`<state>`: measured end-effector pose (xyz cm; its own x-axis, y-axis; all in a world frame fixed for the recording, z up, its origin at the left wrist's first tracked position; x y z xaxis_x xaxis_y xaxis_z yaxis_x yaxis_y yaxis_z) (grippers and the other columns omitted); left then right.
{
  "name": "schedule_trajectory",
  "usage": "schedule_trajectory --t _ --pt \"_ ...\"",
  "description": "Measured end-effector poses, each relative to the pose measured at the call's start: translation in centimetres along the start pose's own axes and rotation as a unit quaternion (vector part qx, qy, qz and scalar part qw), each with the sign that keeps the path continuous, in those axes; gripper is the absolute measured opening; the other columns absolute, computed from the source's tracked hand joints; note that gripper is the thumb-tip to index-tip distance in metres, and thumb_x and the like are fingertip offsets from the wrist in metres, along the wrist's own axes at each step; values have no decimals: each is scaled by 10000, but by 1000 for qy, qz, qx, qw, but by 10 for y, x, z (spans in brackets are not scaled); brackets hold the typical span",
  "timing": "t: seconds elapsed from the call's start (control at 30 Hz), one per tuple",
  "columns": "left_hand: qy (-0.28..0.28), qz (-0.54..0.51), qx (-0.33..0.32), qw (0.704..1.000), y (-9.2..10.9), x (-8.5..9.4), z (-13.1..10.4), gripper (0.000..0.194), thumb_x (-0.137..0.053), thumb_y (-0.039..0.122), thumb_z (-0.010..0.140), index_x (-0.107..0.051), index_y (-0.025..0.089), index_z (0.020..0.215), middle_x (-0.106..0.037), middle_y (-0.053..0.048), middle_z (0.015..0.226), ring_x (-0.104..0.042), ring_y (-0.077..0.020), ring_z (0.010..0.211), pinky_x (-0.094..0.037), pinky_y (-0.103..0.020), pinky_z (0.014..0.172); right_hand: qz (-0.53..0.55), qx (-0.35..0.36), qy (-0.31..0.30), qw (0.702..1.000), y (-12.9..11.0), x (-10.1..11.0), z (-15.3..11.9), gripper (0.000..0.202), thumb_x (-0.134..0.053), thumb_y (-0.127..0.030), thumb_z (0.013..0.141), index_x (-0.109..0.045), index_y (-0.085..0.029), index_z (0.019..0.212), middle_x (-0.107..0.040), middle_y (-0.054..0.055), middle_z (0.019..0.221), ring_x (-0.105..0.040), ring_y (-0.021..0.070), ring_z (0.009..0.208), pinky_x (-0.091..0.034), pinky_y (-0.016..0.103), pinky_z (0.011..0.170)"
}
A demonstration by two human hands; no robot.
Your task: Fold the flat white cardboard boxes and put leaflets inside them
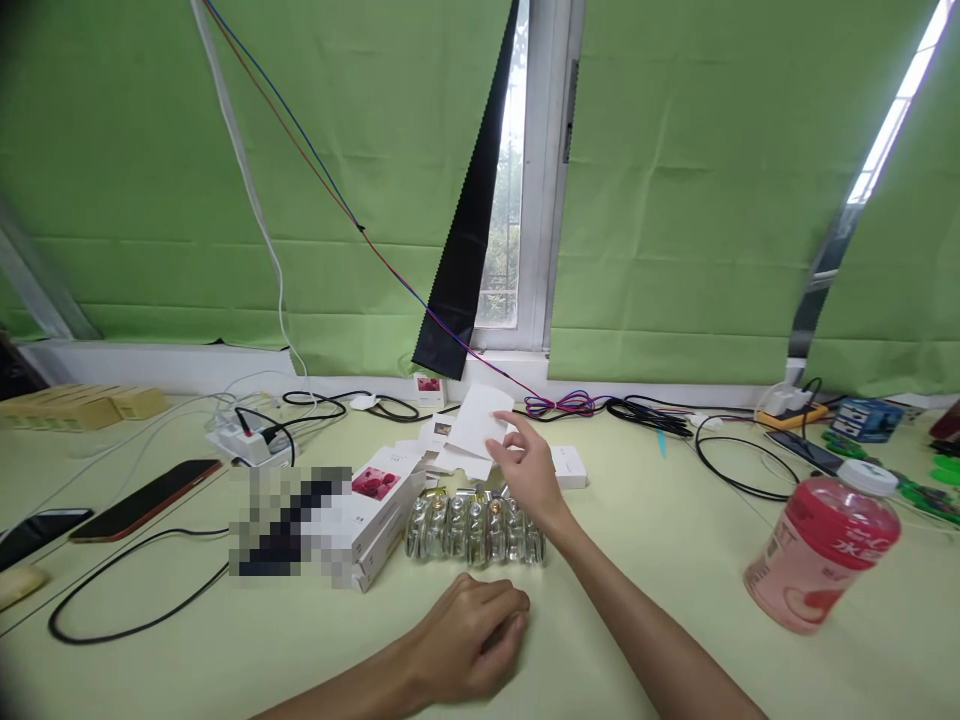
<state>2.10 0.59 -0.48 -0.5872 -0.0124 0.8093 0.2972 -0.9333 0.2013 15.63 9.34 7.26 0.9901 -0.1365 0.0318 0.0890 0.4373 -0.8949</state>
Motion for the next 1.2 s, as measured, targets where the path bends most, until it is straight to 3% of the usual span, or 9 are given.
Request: schedule_trajectory --t 0.13,0.27,0.33,0.43,0.63,0.83,0.97,1.07,1.2 --pt "60 58 -39 996 3 7 -2 140 -428 122 851 -550 188 868 -578 1 622 -523 -134 488 -341 -293 500 -28 56 56 996 7 6 -34 422 -633 -372 897 -569 -232 1289 -452 -56 768 -315 41 450 -268 186 410" --pt "134 119 -167 969 1 18 -2 170 -449 133 832 -577 150 943 -553 -5 594 -498 -149 482 -370 -286 460 -89 127 102 983 12 8 -56 382 -587 -298 943 -519 -232 1312 -431 -76 690 -365 70 462 -344 199 457" --pt "179 122 -187 958 -5 26 -3 237 -466 118 815 -581 111 1021 -579 -25 634 -517 -149 507 -400 -272 461 -111 168 119 972 12 7 -63 363 -569 -256 954 -501 -237 1310 -477 -67 699 -399 75 467 -360 202 457" --pt "251 140 -131 949 -17 42 -2 293 -497 78 807 -574 111 1088 -638 -80 802 -629 -171 675 -494 -257 538 -138 225 127 956 11 5 -70 356 -547 -189 958 -485 -234 1306 -498 -63 685 -423 77 463 -367 197 434" --pt "360 145 -55 920 -32 64 -5 433 -592 48 825 -510 133 1242 -579 -112 1012 -637 -202 869 -569 -272 639 -208 329 129 912 16 2 -80 422 -557 -126 949 -458 -227 1346 -514 -68 639 -430 91 443 -378 201 398" --pt "338 30 45 939 -45 61 -13 595 -558 176 957 -303 199 1493 -514 -210 1334 -588 -94 630 -521 -235 511 -232 432 112 865 22 -5 -92 492 -607 -94 933 -455 -178 1393 -647 -18 696 -491 101 421 -449 233 396" --pt "321 -45 125 938 -47 58 -15 580 -484 288 1019 -227 210 1533 -640 -170 1211 -703 -179 792 -576 -262 588 -235 480 90 840 17 -10 -96 514 -622 -92 930 -453 -185 1407 -722 12 741 -516 101 392 -497 244 415" --pt "326 -59 156 931 -47 58 -15 545 -483 312 1022 -274 203 1513 -668 -161 1190 -716 -195 837 -587 -272 619 -226 480 87 843 14 -10 -98 540 -636 -108 929 -437 -195 1424 -741 20 762 -519 100 394 -487 231 401" --pt "316 -75 162 932 -49 56 -17 506 -513 305 1011 -328 221 1475 -689 -130 1156 -716 -178 812 -585 -249 604 -191 437 91 874 15 -9 -99 530 -585 -137 961 -394 -201 1451 -734 30 806 -515 105 418 -463 230 385"
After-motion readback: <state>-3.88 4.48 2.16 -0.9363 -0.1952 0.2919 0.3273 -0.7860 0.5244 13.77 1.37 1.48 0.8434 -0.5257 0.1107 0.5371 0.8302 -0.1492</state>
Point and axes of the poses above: each hand's wrist, its own z-axis towards the middle knuckle, its own x-axis out of the back of the hand, y = z × x, the point moved 2 cm from there along z, towards the middle knuckle
